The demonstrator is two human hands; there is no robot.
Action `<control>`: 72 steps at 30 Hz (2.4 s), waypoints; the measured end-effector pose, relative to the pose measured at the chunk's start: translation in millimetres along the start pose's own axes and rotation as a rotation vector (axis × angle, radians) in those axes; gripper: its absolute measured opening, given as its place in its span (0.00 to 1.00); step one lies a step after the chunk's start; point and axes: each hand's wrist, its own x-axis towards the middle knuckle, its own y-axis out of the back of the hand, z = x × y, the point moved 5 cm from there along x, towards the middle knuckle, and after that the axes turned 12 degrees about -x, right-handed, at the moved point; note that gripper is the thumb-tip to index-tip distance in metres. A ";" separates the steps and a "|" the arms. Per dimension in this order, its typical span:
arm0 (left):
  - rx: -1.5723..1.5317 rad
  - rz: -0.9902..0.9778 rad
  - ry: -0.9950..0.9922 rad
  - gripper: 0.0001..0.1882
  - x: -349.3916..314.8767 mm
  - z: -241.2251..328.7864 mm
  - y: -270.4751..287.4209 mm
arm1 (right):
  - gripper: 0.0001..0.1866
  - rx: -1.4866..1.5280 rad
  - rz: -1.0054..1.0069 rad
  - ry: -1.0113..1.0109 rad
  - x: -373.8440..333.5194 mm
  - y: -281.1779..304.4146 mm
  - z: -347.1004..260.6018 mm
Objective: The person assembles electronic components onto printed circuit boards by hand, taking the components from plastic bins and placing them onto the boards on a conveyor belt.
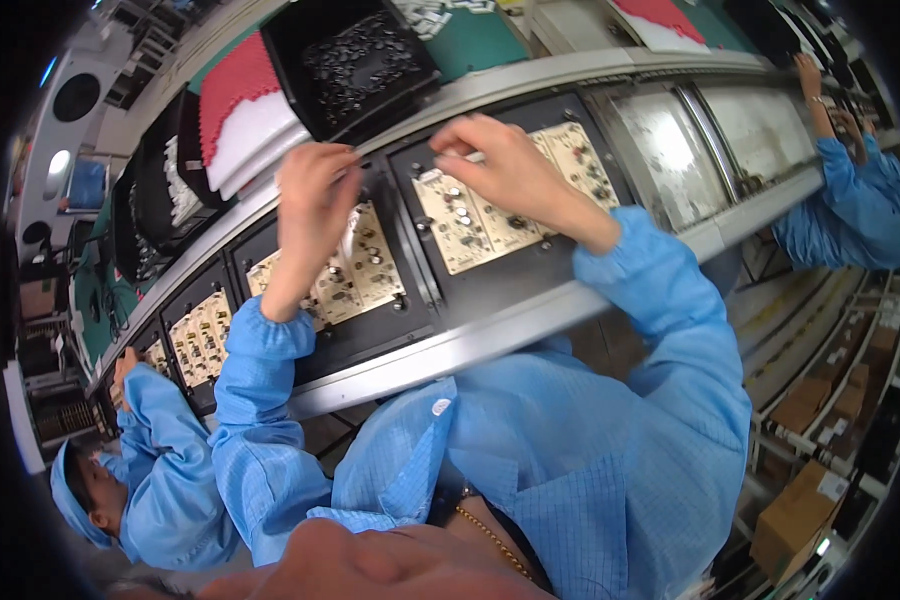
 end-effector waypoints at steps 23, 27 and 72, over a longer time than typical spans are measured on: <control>0.213 0.182 0.015 0.07 21.1 -66.5 63.8 | 0.05 -0.061 -0.202 0.228 -43.9 -65.7 -61.4; 0.102 0.046 0.150 0.08 -34.5 -2.6 55.5 | 0.04 -0.137 -0.142 0.348 -46.0 -80.7 -68.6; -0.221 -0.161 0.383 0.06 -80.7 6.0 28.6 | 0.13 -0.731 0.181 0.647 101.2 -76.9 -43.1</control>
